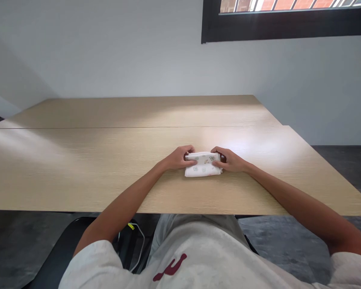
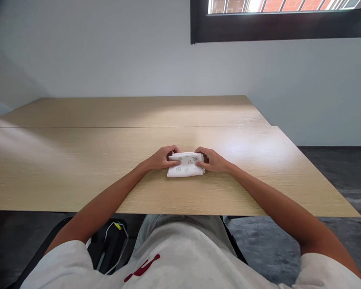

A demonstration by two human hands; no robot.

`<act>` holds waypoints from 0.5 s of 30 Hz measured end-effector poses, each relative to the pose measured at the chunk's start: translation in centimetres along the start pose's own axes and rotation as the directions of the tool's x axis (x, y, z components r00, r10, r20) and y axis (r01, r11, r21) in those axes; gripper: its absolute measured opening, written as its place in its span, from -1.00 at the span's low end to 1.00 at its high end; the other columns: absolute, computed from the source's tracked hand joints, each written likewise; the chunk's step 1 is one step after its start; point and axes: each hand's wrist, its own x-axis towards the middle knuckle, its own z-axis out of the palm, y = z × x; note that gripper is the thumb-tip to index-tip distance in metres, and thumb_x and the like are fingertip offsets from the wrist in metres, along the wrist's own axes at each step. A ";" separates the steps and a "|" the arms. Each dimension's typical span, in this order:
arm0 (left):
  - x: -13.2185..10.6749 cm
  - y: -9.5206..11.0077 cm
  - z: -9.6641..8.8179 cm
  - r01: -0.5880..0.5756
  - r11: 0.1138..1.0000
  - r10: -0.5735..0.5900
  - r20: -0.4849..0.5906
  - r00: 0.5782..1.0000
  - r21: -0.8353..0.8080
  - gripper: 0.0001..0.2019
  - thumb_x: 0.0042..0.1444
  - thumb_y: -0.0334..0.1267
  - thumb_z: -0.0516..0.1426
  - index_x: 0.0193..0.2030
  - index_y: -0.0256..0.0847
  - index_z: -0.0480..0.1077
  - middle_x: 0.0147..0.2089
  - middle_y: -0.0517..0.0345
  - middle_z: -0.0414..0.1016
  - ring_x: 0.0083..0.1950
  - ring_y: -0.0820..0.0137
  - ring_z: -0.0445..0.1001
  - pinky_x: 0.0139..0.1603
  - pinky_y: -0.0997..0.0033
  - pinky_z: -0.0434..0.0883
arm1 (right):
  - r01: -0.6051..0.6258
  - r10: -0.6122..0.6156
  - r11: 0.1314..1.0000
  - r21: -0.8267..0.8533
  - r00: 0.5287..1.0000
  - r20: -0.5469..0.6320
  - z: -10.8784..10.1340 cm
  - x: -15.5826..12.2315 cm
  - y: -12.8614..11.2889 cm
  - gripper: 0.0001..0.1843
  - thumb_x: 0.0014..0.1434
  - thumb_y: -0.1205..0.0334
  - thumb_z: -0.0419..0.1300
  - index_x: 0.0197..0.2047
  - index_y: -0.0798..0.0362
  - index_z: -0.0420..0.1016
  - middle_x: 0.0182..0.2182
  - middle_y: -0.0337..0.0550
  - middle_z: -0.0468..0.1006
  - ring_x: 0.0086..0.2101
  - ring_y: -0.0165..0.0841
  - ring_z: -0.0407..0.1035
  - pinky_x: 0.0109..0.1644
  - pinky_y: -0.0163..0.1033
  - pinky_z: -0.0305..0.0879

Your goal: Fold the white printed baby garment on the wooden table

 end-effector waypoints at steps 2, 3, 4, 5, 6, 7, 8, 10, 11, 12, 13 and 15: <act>0.1 0.2 -0.1 -0.036 0.998 0.033 0.052 0.998 0.060 -0.68 0.12 0.01 0.19 -0.18 -0.23 0.40 -0.24 0.13 0.39 -0.27 0.37 0.33 -0.26 0.40 0.28 | 0.015 -0.016 0.999 0.029 1.000 0.027 -0.2 -0.1 0.0 -0.61 0.18 0.08 0.23 0.02 0.03 0.30 -0.28 -0.18 0.41 -0.46 -0.46 0.20 -0.47 -0.36 0.18; 0.1 0.3 -0.1 -0.061 0.994 0.054 0.077 0.996 0.086 -0.67 0.13 0.02 0.18 -0.19 -0.23 0.41 -0.21 0.09 0.41 -0.22 0.33 0.34 -0.21 0.37 0.29 | 0.029 -0.031 0.998 0.051 0.999 0.044 -0.3 -0.1 -0.1 -0.54 0.17 0.09 0.23 0.09 0.02 0.27 -0.24 -0.17 0.41 -0.44 -0.46 0.21 -0.45 -0.35 0.20; 0.2 0.4 -0.1 -0.084 0.991 0.075 0.094 0.993 0.102 -0.66 0.13 0.04 0.18 -0.19 -0.24 0.42 -0.19 0.06 0.42 -0.17 0.30 0.35 -0.16 0.34 0.30 | 0.045 -0.050 0.996 0.075 0.996 0.067 -0.3 -0.1 -0.1 -0.49 0.16 0.09 0.24 0.14 0.02 0.24 -0.22 -0.16 0.41 -0.42 -0.45 0.24 -0.44 -0.35 0.21; 0.2 0.5 -0.1 -0.102 0.989 0.091 0.105 0.990 0.105 -0.65 0.14 0.05 0.18 -0.19 -0.24 0.43 -0.18 0.04 0.43 -0.14 0.28 0.36 -0.12 0.33 0.30 | 0.058 -0.067 0.994 0.096 0.993 0.095 -0.4 -0.1 -0.1 -0.46 0.16 0.10 0.25 0.16 0.02 0.24 -0.21 -0.16 0.41 -0.40 -0.43 0.25 -0.42 -0.35 0.22; 0.3 0.5 0.0 -0.112 0.989 0.101 0.112 0.989 0.098 -0.65 0.14 0.05 0.17 -0.19 -0.24 0.43 -0.19 0.04 0.43 -0.14 0.27 0.36 -0.11 0.32 0.30 | 0.064 -0.078 0.992 0.112 0.989 0.126 -0.5 -0.1 -0.2 -0.45 0.15 0.10 0.26 0.16 0.04 0.25 -0.22 -0.15 0.42 -0.38 -0.42 0.27 -0.41 -0.35 0.22; 0.3 0.6 0.0 -0.118 0.989 0.108 0.116 0.987 0.086 -0.66 0.15 0.04 0.17 -0.19 -0.24 0.44 -0.20 0.05 0.44 -0.15 0.28 0.37 -0.12 0.33 0.30 | 0.065 -0.083 0.991 0.119 0.984 0.155 -0.5 -0.1 -0.3 -0.47 0.14 0.10 0.27 0.14 0.05 0.28 -0.25 -0.16 0.42 -0.37 -0.41 0.27 -0.41 -0.35 0.21; 0.2 0.5 0.2 -0.121 0.990 0.112 0.116 0.987 0.075 -0.67 0.16 0.03 0.17 -0.19 -0.24 0.44 -0.20 0.05 0.44 -0.16 0.29 0.37 -0.14 0.34 0.30 | 0.066 -0.087 0.991 0.120 0.981 0.175 -0.5 -0.1 -0.4 -0.51 0.14 0.09 0.27 0.10 0.07 0.31 -0.27 -0.17 0.41 -0.37 -0.40 0.27 -0.41 -0.35 0.20; 0.2 0.5 0.4 -0.120 0.991 0.112 0.122 0.986 0.058 -0.69 0.16 0.00 0.18 -0.19 -0.24 0.44 -0.19 0.06 0.43 -0.20 0.32 0.37 -0.18 0.37 0.30 | 0.074 -0.094 0.990 0.116 0.979 0.181 -0.5 -0.1 -0.6 -0.56 0.14 0.05 0.29 0.02 0.07 0.34 -0.31 -0.20 0.38 -0.37 -0.41 0.25 -0.40 -0.35 0.18; 0.1 0.5 0.6 -0.118 0.992 0.110 0.125 0.986 0.053 -0.71 0.17 -0.03 0.18 -0.18 -0.24 0.43 -0.17 0.05 0.43 -0.22 0.34 0.37 -0.20 0.38 0.31 | 0.079 -0.099 0.990 0.118 0.979 0.176 -0.5 -0.1 -0.7 -0.57 0.14 0.04 0.30 -0.02 0.07 0.33 -0.32 -0.22 0.36 -0.38 -0.42 0.23 -0.40 -0.35 0.17; 0.0 0.5 0.8 -0.119 0.992 0.113 0.122 0.986 0.047 -0.73 0.17 -0.06 0.18 -0.16 -0.24 0.43 -0.13 0.05 0.43 -0.22 0.35 0.38 -0.21 0.39 0.32 | 0.084 -0.104 0.989 0.125 0.980 0.172 -0.5 -0.2 -0.7 -0.56 0.12 0.02 0.32 -0.05 0.06 0.32 -0.33 -0.24 0.34 -0.38 -0.43 0.21 -0.39 -0.35 0.16; 0.0 0.5 1.0 -0.127 0.991 0.122 0.113 0.986 0.043 -0.75 0.18 -0.10 0.19 -0.14 -0.24 0.42 -0.10 0.04 0.43 -0.20 0.35 0.40 -0.20 0.40 0.34 | 0.085 -0.109 0.987 0.138 0.979 0.172 -0.5 -0.2 -0.7 -0.55 0.11 0.01 0.34 -0.06 0.06 0.31 -0.33 -0.24 0.33 -0.38 -0.43 0.21 -0.39 -0.35 0.15; -0.1 0.7 1.4 -0.172 0.983 0.168 0.072 0.983 0.060 -0.79 0.19 -0.19 0.17 -0.09 -0.23 0.40 -0.02 0.01 0.42 -0.12 0.34 0.43 -0.13 0.39 0.38 | 0.079 -0.111 0.981 0.175 0.976 0.185 -0.5 -0.3 -0.7 -0.49 0.07 0.00 0.38 -0.05 0.05 0.30 -0.32 -0.25 0.33 -0.37 -0.43 0.21 -0.39 -0.35 0.15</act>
